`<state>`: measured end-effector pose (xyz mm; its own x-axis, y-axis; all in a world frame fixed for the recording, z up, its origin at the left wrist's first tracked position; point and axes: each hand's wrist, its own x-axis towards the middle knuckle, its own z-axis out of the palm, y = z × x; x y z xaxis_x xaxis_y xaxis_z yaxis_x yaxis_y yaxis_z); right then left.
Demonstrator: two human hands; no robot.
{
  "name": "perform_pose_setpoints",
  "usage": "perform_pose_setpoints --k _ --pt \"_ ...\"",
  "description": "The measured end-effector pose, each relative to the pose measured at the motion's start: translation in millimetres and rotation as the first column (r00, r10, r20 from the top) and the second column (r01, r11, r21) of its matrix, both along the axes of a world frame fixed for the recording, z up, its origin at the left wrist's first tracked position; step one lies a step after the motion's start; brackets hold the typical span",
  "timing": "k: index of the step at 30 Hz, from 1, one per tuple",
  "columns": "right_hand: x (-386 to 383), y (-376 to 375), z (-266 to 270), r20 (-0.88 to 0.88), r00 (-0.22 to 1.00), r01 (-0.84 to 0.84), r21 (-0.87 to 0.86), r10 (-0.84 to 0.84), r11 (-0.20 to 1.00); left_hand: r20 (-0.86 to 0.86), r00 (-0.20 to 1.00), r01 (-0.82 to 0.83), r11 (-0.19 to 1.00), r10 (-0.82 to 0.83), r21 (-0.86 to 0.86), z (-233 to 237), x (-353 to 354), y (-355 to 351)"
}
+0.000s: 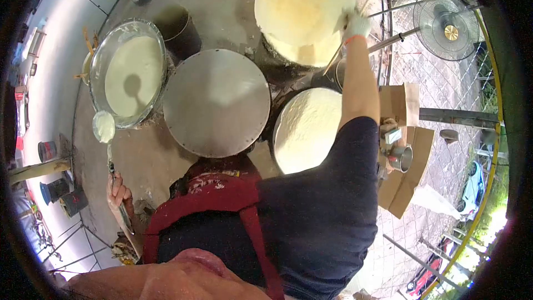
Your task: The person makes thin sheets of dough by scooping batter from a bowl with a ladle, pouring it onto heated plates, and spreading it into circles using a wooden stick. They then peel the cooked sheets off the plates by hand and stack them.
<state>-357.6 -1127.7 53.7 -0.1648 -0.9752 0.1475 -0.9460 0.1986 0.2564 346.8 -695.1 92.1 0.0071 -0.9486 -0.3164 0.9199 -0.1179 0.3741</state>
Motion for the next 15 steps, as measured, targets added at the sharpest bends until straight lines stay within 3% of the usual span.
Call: perform_pose_setpoints --k 2,3,4,6,9,12,13,15 --pt "-1.9 19.3 -57.8 0.008 0.989 0.151 -0.024 -0.151 0.988 0.059 0.998 0.003 1.000 -0.002 -0.017 4.7 -15.9 -6.6" --pt "-6.4 20.2 -91.7 -0.053 0.964 0.263 0.071 -0.259 0.962 0.097 0.995 -0.002 1.000 0.004 -0.017 6.8 -23.4 -8.7" --pt "-49.0 5.0 -170.1 0.236 0.919 0.313 0.048 -0.315 0.949 0.135 0.991 -0.006 1.000 0.008 -0.016 10.2 -30.0 -11.3" --pt "-16.1 32.2 -178.6 -0.004 0.935 0.343 0.254 -0.354 0.904 0.149 0.989 -0.031 0.999 0.025 0.036 15.5 -41.1 -17.6" --pt "9.2 49.5 -171.5 -0.005 0.946 0.296 0.420 -0.324 0.858 0.165 0.986 -0.029 0.997 0.018 0.066 15.4 -41.1 -25.4" --pt "10.1 49.9 -181.0 -0.168 0.948 0.319 0.487 -0.271 0.813 0.191 0.981 -0.063 0.991 0.040 0.115 17.4 -39.9 -30.3" --pt "10.3 51.8 -172.5 -0.040 0.942 0.320 0.416 -0.334 0.851 0.190 0.980 -0.082 0.986 0.054 0.145 18.6 -38.7 -33.9" --pt "0.7 47.5 -174.1 -0.113 0.940 0.339 0.416 -0.322 0.844 0.207 0.976 -0.114 0.974 0.073 0.194 18.0 -33.5 -42.9"
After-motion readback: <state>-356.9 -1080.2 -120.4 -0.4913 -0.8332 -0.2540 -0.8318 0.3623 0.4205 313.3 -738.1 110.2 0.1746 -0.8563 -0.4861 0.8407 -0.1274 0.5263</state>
